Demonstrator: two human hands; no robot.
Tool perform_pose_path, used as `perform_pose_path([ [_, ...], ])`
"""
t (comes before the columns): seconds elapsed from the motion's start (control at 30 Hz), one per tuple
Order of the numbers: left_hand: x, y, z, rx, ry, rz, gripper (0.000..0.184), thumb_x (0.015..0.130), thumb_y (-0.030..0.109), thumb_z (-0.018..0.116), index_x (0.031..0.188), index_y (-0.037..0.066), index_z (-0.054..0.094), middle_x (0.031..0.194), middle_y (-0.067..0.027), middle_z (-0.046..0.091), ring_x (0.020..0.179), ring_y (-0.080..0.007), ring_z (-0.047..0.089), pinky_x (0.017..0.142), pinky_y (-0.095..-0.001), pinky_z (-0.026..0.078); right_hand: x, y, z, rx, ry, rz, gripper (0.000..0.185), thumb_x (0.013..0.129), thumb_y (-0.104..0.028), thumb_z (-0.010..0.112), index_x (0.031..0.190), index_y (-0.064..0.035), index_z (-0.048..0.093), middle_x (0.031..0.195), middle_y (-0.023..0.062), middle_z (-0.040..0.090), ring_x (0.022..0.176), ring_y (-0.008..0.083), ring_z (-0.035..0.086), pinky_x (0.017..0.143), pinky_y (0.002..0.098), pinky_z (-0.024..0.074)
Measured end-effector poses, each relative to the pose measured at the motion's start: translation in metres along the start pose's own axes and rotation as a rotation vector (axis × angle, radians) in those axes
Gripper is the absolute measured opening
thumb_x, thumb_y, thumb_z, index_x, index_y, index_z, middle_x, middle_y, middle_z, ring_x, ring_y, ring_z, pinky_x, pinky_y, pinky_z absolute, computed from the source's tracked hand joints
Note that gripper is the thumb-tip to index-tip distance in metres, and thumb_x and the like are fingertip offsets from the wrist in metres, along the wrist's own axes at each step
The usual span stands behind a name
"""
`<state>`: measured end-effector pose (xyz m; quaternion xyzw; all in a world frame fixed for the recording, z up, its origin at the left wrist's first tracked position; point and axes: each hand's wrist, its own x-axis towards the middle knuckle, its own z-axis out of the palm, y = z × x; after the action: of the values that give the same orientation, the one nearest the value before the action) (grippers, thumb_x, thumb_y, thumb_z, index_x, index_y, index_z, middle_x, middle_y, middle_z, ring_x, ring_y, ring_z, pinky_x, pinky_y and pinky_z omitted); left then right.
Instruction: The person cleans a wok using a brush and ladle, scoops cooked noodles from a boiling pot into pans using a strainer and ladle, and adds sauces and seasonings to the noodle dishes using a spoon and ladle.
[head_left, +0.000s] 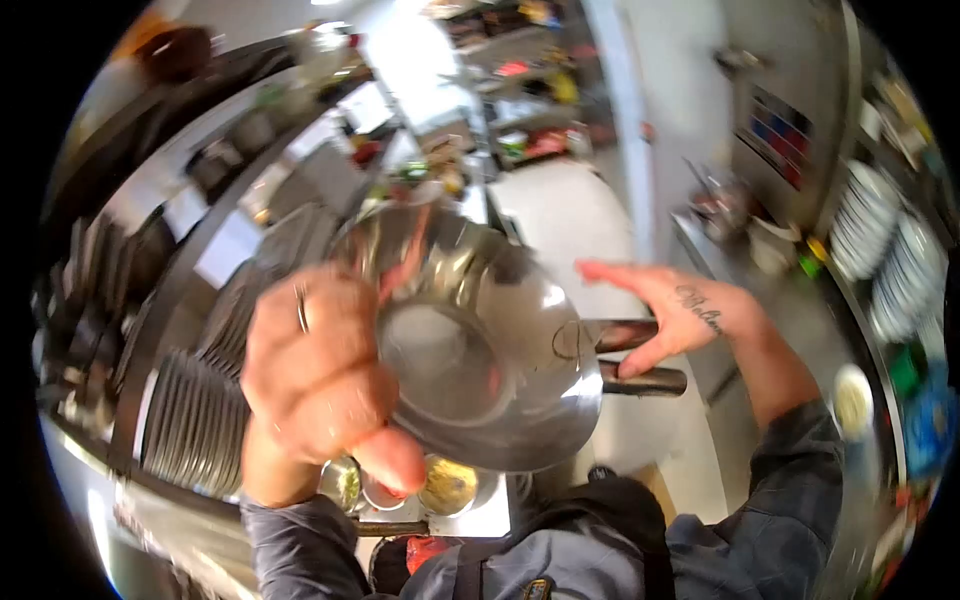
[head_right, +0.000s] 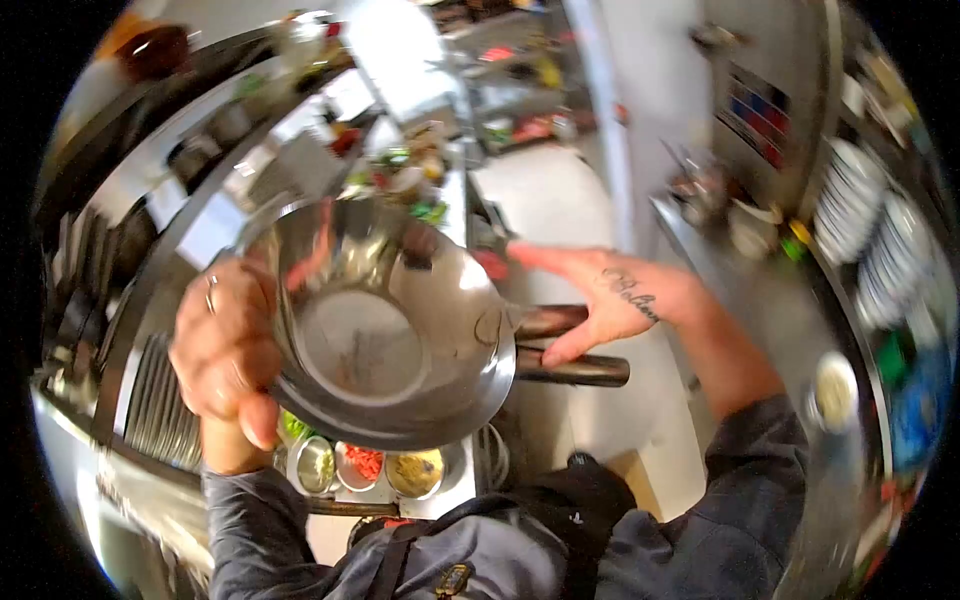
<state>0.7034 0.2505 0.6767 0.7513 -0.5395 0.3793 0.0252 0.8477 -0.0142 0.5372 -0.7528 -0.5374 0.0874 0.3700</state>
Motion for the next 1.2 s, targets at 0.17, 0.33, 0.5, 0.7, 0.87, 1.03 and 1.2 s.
perform_pose_path([
  [0.17,-0.03,0.02,0.117,-0.619,0.218,0.087,0.055,0.08,0.054,0.052,0.057,0.005,0.044,0.054,-0.0024,0.035,0.05,-0.0208,0.043,0.047,-0.0308,0.04,-0.134,-0.023,0.105,0.469,-0.16,0.523,0.07,0.061,-0.026,0.083,0.118,-0.0031,0.049,0.094,0.0086,0.065,0.088,0.0141,0.059,0.074,0.0287,0.0466],
  [0.33,0.006,0.09,0.231,-1.09,0.254,0.235,0.056,0.085,0.048,0.049,0.053,0.003,0.042,0.053,-0.0044,0.038,0.05,-0.0228,0.045,0.059,-0.0348,0.05,-0.255,-0.103,0.221,0.898,0.258,0.882,0.057,0.065,-0.021,0.079,0.111,-0.0001,0.052,0.09,0.0081,0.063,0.083,0.014,0.058,0.073,0.0284,0.0476],
  [0.5,0.079,0.178,0.301,-1.478,0.214,0.264,0.044,0.089,0.029,0.049,0.057,-0.002,0.048,0.064,-0.0109,0.053,0.065,-0.0263,0.054,0.077,-0.0404,0.047,-0.31,-0.182,0.291,1.126,0.875,0.902,0.048,0.067,-0.011,0.075,0.107,-0.0001,0.051,0.091,0.0072,0.063,0.082,0.0139,0.059,0.074,0.0276,0.0489],
  [0.7,0.094,0.317,0.348,-1.961,0.13,-0.811,0.038,0.098,0.032,0.034,0.121,0.004,0.044,0.127,-0.0086,0.046,0.122,-0.0202,0.038,0.1,-0.037,0.031,-0.356,-0.229,0.352,0.846,1.484,0.957,0.04,0.068,-0.008,0.072,0.1,-0.003,0.049,0.081,0.0044,0.059,0.075,0.0117,0.058,0.069,0.0272,0.0484],
  [0.87,0.042,0.48,0.306,-2.327,-1.032,-0.267,0.035,0.093,0.025,0.049,0.12,0.003,0.046,0.118,-0.0066,0.051,0.111,-0.0155,0.046,0.094,-0.0323,0.037,-0.397,-0.256,0.378,0.621,2.025,0.743,0.054,0.068,-0.007,0.072,0.116,-0.0026,0.047,0.095,0.0066,0.057,0.086,0.0147,0.057,0.075,0.0289,0.0492],
  [1.03,0.14,0.624,0.267,-2.27,-1.014,-0.076,0.026,0.081,0.012,0.067,0.101,0.0,0.053,0.087,-0.0036,0.06,0.077,-0.0103,0.056,0.068,-0.025,0.047,-0.496,-0.31,0.393,0.657,2.269,0.313,0.035,0.078,-0.006,0.067,0.108,-0.0046,0.05,0.087,0.0072,0.061,0.075,0.0167,0.061,0.068,0.0301,0.0535],
  [1.2,0.214,0.738,0.26,-2.072,-0.893,0.013,0.024,0.086,0.015,0.062,0.101,-0.002,0.053,0.089,-0.0069,0.06,0.077,-0.0127,0.057,0.069,-0.0276,0.048,-0.598,-0.373,0.385,0.515,2.377,0.331,0.023,0.086,-0.01,0.059,0.107,-0.0021,0.053,0.093,0.011,0.061,0.082,0.0217,0.063,0.07,0.0346,0.0544],
])
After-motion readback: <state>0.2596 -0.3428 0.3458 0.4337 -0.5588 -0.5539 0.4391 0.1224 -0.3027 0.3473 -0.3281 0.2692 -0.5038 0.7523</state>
